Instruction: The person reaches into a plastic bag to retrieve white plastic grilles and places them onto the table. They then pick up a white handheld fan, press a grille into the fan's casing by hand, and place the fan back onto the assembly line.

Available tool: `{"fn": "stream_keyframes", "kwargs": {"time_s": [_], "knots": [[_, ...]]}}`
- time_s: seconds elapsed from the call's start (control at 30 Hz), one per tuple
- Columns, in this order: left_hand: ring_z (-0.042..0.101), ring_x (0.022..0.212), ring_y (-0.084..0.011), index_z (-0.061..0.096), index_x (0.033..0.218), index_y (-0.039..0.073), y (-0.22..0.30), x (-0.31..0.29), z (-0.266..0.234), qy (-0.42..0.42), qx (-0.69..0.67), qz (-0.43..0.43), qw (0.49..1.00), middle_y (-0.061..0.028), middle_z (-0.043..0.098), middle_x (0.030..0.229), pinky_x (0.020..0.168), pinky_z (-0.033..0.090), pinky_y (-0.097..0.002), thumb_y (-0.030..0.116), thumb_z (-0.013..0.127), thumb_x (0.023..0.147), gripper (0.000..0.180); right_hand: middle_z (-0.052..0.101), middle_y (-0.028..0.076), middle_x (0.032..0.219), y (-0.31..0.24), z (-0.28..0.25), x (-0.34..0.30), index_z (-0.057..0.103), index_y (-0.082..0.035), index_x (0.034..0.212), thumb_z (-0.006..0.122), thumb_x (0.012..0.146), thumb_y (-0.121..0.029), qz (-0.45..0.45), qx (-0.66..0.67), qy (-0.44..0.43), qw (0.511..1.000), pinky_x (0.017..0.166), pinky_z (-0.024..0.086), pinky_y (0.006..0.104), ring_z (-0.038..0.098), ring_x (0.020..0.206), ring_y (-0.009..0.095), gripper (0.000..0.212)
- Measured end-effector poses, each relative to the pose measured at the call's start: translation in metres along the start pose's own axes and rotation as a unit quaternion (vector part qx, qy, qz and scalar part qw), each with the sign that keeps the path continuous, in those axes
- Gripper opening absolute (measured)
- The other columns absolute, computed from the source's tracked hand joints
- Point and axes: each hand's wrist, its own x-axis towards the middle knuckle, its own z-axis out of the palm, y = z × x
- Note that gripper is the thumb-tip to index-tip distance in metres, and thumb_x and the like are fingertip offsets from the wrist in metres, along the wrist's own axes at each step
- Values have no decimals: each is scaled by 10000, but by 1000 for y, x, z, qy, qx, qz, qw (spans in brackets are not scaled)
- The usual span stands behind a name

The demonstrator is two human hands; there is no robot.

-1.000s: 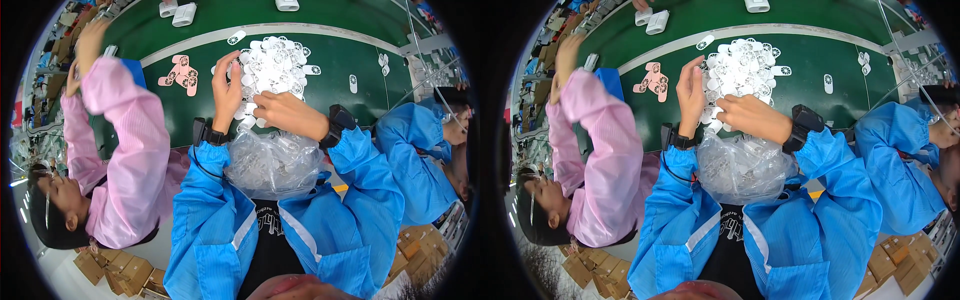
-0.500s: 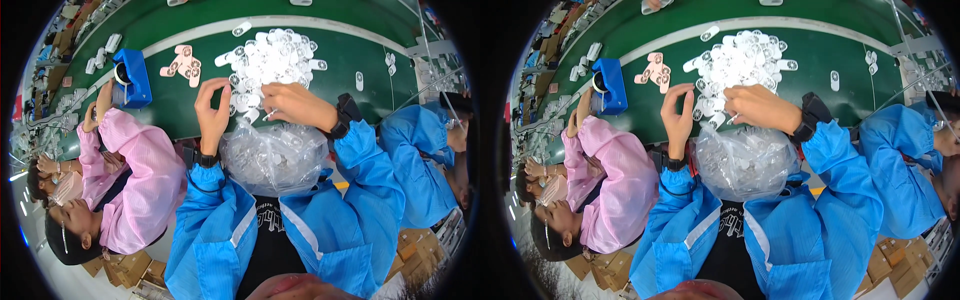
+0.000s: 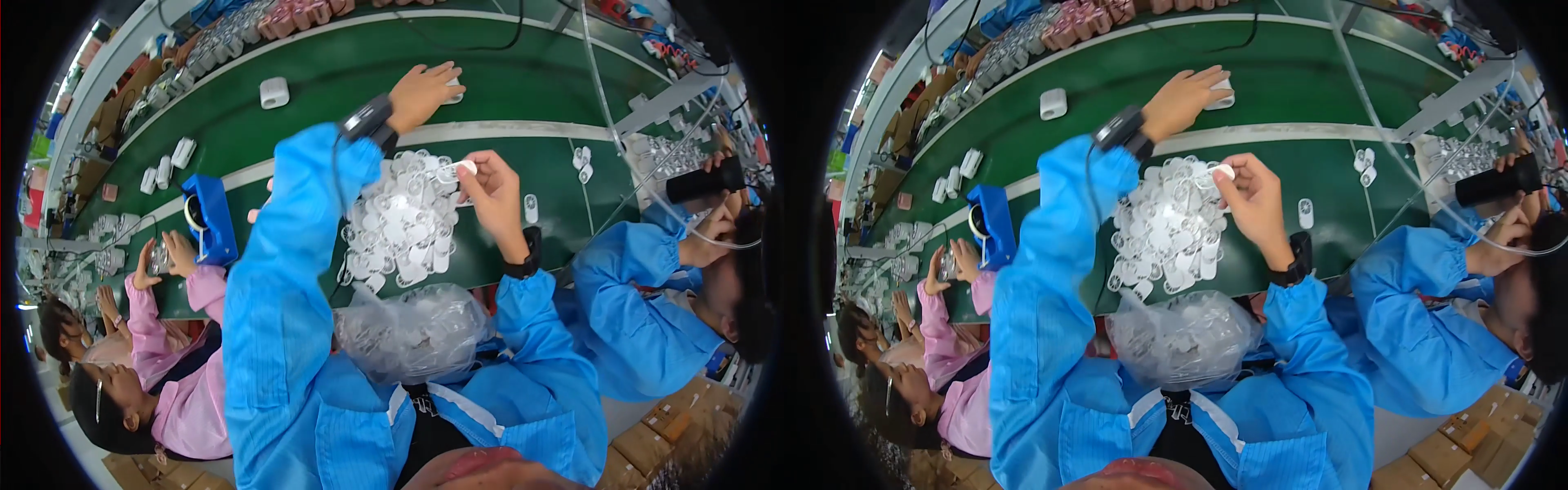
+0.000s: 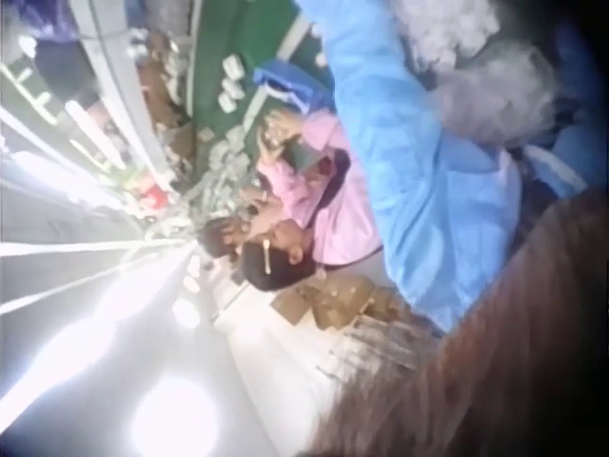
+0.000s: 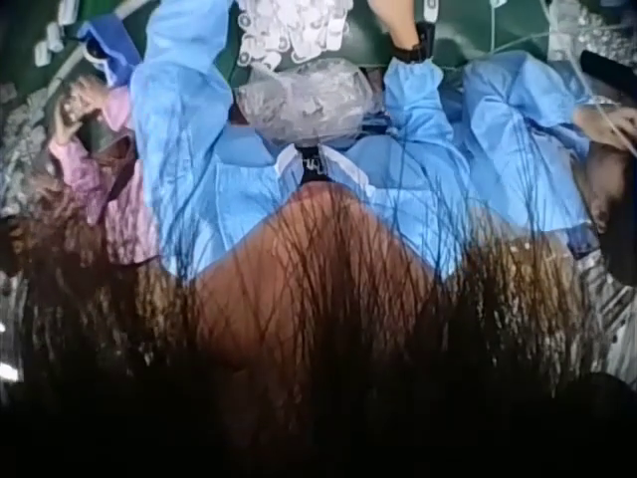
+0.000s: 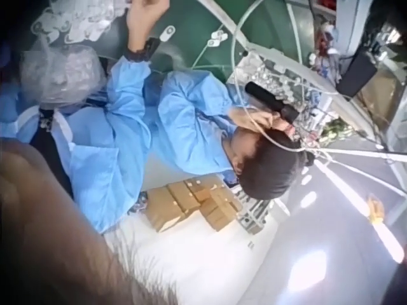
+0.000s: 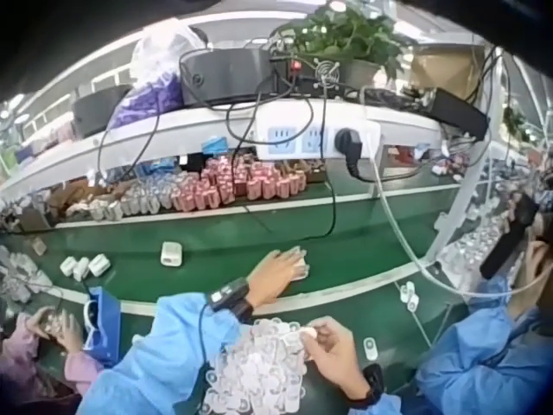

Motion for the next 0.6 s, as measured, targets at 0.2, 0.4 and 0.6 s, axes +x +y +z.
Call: {"fn": "stream_keyframes", "kwargs": {"time_s": [0.2, 0.4, 0.6], "knots": [[520, 1423, -293, 623, 1412, 242, -77, 69, 70, -249, 103, 9, 963, -88, 583, 1515, 1059, 474, -522, 77, 835, 717, 745, 762, 111, 1006, 25, -28, 23, 661, 36, 1145, 671, 1042, -93, 40, 84, 27, 995, 649, 559, 246, 682, 725, 115, 166], [679, 1125, -346, 635, 1349, 222, -78, 58, 22, -269, -102, -42, 957, -136, 709, 1242, 895, 533, -471, 295, 938, 654, 762, 774, 124, 1064, 34, -30, 44, 661, 41, 1214, 666, 1043, -89, 24, 57, 28, 998, 679, 575, 257, 717, 798, 135, 216], [720, 1066, -316, 621, 1366, 113, -35, -2, -17, -125, -269, -146, 944, -181, 738, 1138, 912, 551, -405, 267, 898, 777, 669, 778, 132, 1097, -4, -13, 71, 726, 56, 1173, 705, 1000, -40, -101, -25, 120, 987, 771, 600, 290, 743, 933, 173, 199]]}}
